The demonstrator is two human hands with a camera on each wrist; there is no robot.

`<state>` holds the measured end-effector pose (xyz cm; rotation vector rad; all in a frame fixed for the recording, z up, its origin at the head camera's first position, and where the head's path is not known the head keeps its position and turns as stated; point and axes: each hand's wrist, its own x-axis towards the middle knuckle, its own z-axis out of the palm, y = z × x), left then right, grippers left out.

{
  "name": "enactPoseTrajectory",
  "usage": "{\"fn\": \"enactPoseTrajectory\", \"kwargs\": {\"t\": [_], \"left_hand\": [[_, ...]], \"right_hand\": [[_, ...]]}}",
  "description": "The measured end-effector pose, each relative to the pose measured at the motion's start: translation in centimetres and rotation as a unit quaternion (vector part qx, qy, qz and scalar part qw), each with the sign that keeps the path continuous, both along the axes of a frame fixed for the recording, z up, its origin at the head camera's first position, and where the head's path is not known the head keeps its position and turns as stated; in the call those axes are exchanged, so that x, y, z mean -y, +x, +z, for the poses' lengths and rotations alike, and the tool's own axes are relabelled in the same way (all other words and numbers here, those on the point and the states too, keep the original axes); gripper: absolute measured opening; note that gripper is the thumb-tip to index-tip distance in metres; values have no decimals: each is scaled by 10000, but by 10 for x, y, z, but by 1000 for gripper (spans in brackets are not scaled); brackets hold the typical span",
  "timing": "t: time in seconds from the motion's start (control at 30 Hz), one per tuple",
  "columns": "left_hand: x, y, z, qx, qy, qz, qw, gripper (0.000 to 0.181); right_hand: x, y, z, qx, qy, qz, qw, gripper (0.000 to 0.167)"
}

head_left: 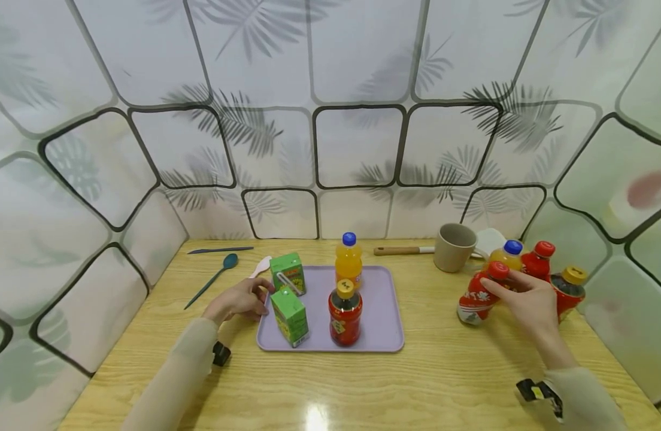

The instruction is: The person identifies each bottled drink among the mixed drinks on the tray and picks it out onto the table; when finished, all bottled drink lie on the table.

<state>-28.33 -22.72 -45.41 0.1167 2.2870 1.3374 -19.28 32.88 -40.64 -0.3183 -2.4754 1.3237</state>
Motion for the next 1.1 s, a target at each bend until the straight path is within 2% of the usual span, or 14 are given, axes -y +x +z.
{"fn": "enactPoseTrajectory", "kwargs": {"t": [0.27, 0.6, 1.1], "left_hand": [[-3, 0, 2, -75, -43, -5, 10000, 49], [-2, 2, 1, -59, -81, 42, 9999, 47], [0, 1, 0, -60, -127, 47, 9999, 47]], "right_hand": [[-15, 4, 1, -83, -99, -214, 9997, 69], [-35, 10, 2, 284, -237, -356, 9987, 75], [-49, 12, -4, 167, 301, -435, 9985, 72]]}}
